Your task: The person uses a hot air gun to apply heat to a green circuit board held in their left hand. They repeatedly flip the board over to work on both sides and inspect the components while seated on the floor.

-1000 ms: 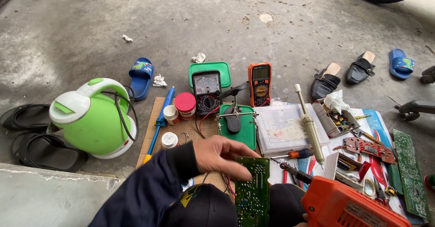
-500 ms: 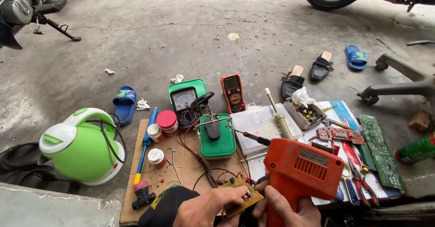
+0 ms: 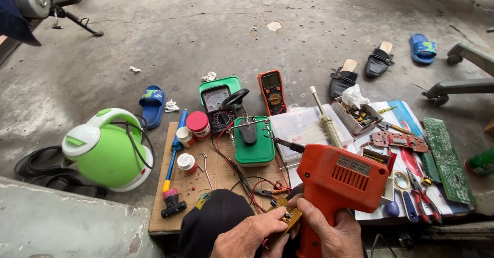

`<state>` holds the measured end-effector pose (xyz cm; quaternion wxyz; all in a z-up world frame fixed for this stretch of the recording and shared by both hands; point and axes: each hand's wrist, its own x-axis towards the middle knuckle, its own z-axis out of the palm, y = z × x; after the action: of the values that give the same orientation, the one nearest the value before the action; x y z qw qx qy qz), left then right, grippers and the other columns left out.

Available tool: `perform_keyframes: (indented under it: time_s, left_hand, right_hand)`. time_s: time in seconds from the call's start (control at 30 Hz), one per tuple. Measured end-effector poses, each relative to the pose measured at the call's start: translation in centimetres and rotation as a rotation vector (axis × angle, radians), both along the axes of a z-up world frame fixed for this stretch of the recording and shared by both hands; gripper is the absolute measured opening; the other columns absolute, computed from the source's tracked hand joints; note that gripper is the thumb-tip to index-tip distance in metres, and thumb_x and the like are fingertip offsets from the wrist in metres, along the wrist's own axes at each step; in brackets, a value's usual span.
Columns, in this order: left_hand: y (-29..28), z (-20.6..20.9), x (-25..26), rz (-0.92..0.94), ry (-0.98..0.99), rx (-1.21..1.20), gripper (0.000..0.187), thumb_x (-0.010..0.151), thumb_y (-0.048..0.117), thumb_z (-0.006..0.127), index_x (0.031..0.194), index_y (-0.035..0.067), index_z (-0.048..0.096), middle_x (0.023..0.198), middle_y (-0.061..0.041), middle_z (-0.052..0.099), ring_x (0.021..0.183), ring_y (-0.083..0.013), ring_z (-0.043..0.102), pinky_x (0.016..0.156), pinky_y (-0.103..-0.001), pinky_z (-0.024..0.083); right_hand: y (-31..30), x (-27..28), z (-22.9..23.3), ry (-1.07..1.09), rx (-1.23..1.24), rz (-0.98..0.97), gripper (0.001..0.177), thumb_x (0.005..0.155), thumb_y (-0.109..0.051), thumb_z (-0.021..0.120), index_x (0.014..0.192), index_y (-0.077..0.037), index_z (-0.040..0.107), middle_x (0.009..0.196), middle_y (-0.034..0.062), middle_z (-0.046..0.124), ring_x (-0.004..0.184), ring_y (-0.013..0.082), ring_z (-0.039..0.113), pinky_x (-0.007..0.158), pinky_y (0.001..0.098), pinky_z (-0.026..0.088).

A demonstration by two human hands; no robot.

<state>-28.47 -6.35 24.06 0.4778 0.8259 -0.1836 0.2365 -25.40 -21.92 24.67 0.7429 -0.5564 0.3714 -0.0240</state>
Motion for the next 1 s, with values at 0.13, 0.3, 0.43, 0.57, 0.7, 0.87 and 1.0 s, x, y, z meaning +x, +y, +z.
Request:
perform_keyframes:
  time_s: [0.13,0.3,0.43,0.57,0.7,0.87,1.0]
  left_hand:
    - [-0.4,0.0,-0.1,0.223,-0.065,-0.037,0.006,0.091,0.025,0.088,0.094,0.029,0.085,0.103,0.011,0.093,0.084,0.002,0.09,0.068,-0.013,0.066]
    - [-1.7,-1.1,-0.1,0.393,-0.119,0.038,0.017,0.088,0.024,0.083,0.101,0.035,0.08,0.109,0.016,0.089,0.085,-0.0012,0.087,0.069,-0.017,0.065]
    - [0.3,-0.3,-0.8,0.03,0.206,-0.243,0.039,0.088,0.02,0.081,0.128,0.022,0.082,0.131,0.002,0.091,0.115,-0.0066,0.088,0.095,-0.02,0.067]
    - [1.5,-0.2,0.6,0.114,0.848,-0.354,0.035,0.091,0.034,0.072,0.119,0.04,0.093,0.106,0.017,0.104,0.096,0.0084,0.097,0.093,-0.008,0.072]
    - [2.5,-1.3,1.9,-0.22,0.411,-0.388,0.03,0.097,0.014,0.077,0.127,0.012,0.082,0.112,-0.006,0.09,0.093,-0.0095,0.088,0.086,-0.023,0.075]
    - [3.3,-1.7,3.2,-0.329,0.227,-0.21,0.021,0.105,0.02,0.075,0.124,0.012,0.08,0.119,-0.004,0.087,0.097,-0.0129,0.084,0.089,-0.024,0.067]
    - [3.9,-2.4,4.3,-0.413,0.154,-0.14,0.022,0.107,0.02,0.074,0.126,0.01,0.08,0.12,-0.007,0.086,0.105,-0.0171,0.085,0.096,-0.026,0.067]
  right_hand:
    - [2.7,-0.7,4.0,0.097,-0.075,-0.037,0.018,0.091,0.006,0.083,0.103,0.017,0.089,0.103,0.0288,0.087,0.077,0.0398,0.067,0.081,0.0432,0.056]
    - [1.2,-1.0,-0.5,-0.086,-0.058,0.063,0.045,0.087,0.009,0.074,0.131,0.016,0.081,0.116,0.035,0.09,0.099,0.0454,0.082,0.099,0.0471,0.062]
    - [1.1,-0.8,1.0,-0.024,-0.061,0.086,0.044,0.091,0.008,0.071,0.133,0.013,0.081,0.124,0.0318,0.089,0.116,0.044,0.083,0.111,0.0476,0.061]
    - [3.9,-0.8,3.6,-0.03,-0.069,-0.021,0.046,0.095,0.009,0.064,0.14,0.013,0.074,0.122,0.0343,0.083,0.107,0.0463,0.077,0.102,0.051,0.06]
    - [5.1,-1.2,3.6,-0.108,-0.119,-0.112,0.04,0.095,0.005,0.067,0.133,0.014,0.073,0.114,0.0313,0.081,0.102,0.0437,0.077,0.1,0.0503,0.063]
    - [4.8,-1.6,3.9,-0.1,-0.084,-0.158,0.042,0.094,0.005,0.07,0.136,0.011,0.072,0.116,0.0299,0.079,0.102,0.043,0.077,0.099,0.0494,0.064]
    - [4.0,-1.9,4.0,-0.07,-0.102,-0.039,0.043,0.096,0.004,0.067,0.138,0.009,0.074,0.124,0.027,0.081,0.114,0.0402,0.077,0.108,0.0477,0.061]
